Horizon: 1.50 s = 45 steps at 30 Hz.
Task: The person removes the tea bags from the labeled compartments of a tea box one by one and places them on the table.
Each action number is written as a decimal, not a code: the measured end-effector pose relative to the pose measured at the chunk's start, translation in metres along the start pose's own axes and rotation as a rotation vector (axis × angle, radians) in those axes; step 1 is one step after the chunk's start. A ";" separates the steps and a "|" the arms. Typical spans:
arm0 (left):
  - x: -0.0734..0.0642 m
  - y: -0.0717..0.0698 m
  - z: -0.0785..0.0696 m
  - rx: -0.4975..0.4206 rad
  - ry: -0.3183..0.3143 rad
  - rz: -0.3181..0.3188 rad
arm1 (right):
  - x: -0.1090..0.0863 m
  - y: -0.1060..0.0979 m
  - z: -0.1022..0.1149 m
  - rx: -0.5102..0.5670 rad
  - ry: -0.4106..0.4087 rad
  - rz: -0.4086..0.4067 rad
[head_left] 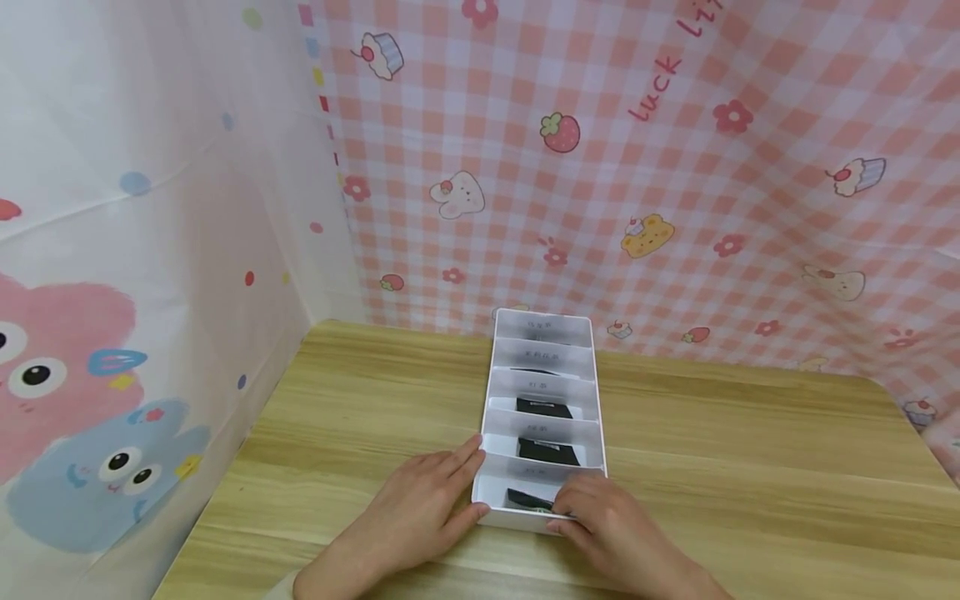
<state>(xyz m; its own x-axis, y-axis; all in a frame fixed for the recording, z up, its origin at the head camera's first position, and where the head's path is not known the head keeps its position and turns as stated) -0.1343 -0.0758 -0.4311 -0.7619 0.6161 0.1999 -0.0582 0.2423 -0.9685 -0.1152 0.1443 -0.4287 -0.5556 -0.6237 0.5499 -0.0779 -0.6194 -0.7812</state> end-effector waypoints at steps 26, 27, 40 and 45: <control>0.001 0.000 0.001 0.002 0.006 -0.012 | 0.009 -0.026 -0.002 -0.017 -0.015 -0.182; 0.001 0.000 0.001 0.000 0.005 -0.011 | 0.010 -0.027 -0.002 -0.017 -0.018 -0.190; -0.001 0.001 0.001 -0.008 -0.001 -0.001 | 0.020 -0.050 -0.007 -0.026 0.011 -0.270; -0.001 0.002 0.002 -0.008 -0.003 0.002 | 0.023 -0.062 -0.012 -0.034 0.041 -0.299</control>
<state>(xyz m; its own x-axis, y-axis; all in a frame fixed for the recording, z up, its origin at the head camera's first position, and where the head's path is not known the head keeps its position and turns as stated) -0.1345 -0.0772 -0.4330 -0.7639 0.6143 0.1976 -0.0517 0.2470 -0.9676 -0.1332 0.1745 -0.3713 -0.5365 -0.3961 0.7452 -0.2706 -0.7556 -0.5965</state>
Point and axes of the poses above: each hand's wrist, its own x-axis towards the middle knuckle, its own y-axis out of the palm, z = x × y, the point moved 6 cm from there along x, towards the middle knuckle, and after that the axes turned 1 degree about x, right-handed, at the moved point
